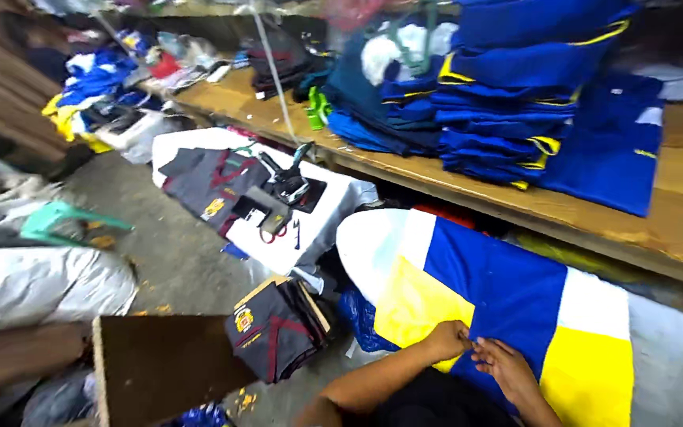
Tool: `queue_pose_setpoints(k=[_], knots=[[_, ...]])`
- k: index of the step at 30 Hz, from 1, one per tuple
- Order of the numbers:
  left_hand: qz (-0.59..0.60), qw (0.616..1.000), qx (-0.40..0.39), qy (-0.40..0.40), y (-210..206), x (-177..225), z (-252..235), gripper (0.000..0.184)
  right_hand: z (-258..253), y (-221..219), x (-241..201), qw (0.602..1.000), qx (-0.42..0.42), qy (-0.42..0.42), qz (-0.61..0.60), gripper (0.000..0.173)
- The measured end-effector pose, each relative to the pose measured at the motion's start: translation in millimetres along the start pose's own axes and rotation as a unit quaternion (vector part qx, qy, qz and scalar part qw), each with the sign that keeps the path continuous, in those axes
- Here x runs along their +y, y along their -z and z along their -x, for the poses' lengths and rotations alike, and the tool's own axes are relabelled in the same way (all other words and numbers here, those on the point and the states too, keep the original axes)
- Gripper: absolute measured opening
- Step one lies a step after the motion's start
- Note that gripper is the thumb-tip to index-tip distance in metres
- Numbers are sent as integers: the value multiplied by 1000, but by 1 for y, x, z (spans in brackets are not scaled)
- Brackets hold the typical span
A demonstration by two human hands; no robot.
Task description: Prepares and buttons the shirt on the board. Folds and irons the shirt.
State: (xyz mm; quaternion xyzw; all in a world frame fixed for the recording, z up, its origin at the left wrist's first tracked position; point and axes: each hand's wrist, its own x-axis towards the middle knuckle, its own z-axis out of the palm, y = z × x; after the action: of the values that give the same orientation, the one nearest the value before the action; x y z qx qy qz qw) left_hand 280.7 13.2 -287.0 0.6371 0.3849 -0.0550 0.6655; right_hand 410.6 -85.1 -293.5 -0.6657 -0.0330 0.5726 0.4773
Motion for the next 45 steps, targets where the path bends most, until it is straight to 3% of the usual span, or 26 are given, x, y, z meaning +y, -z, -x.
queue_pose_setpoints(k=[2,4,6,8,12,17,20,22,28,32,35,38,40,43,45], knots=[[19,1000,-4,11,1,0,1,31,0,-1,1,1000,-1,12,21,14],[19,1000,4,12,3,-2,1,32,0,-1,4,988,2,74,133,13],[-4,1000,6,15,3,-2,0,32,-1,2,8,934,17,201,295,21],[-30,999,7,15,2,-1,0,32,-2,4,9,872,17,309,379,22],[-92,996,16,12,4,3,1,31,-5,3,10,826,-3,378,417,14],[-15,999,-1,42,4,6,5,30,-8,4,16,839,-6,388,382,15],[69,996,1,61,-2,3,7,31,-4,1,10,878,10,326,350,20],[59,996,-10,67,-5,4,11,32,-4,0,7,885,18,297,357,21],[0,993,-51,103,-10,-3,17,32,-5,-7,-4,863,4,195,465,26],[-13,991,-78,108,-15,-8,26,34,-4,-7,-9,846,-39,168,505,38],[-38,992,-66,104,-17,-8,27,34,-2,-4,-10,838,-42,178,514,35],[-75,992,-36,92,-18,-1,36,35,10,4,-12,799,-108,202,556,41],[-40,995,-3,87,-24,-2,42,36,25,9,-22,740,-196,191,614,64],[172,981,51,78,-45,-3,49,32,31,23,-20,686,-238,261,636,81],[322,943,62,50,-59,0,55,32,23,36,-12,688,-217,329,609,68]])
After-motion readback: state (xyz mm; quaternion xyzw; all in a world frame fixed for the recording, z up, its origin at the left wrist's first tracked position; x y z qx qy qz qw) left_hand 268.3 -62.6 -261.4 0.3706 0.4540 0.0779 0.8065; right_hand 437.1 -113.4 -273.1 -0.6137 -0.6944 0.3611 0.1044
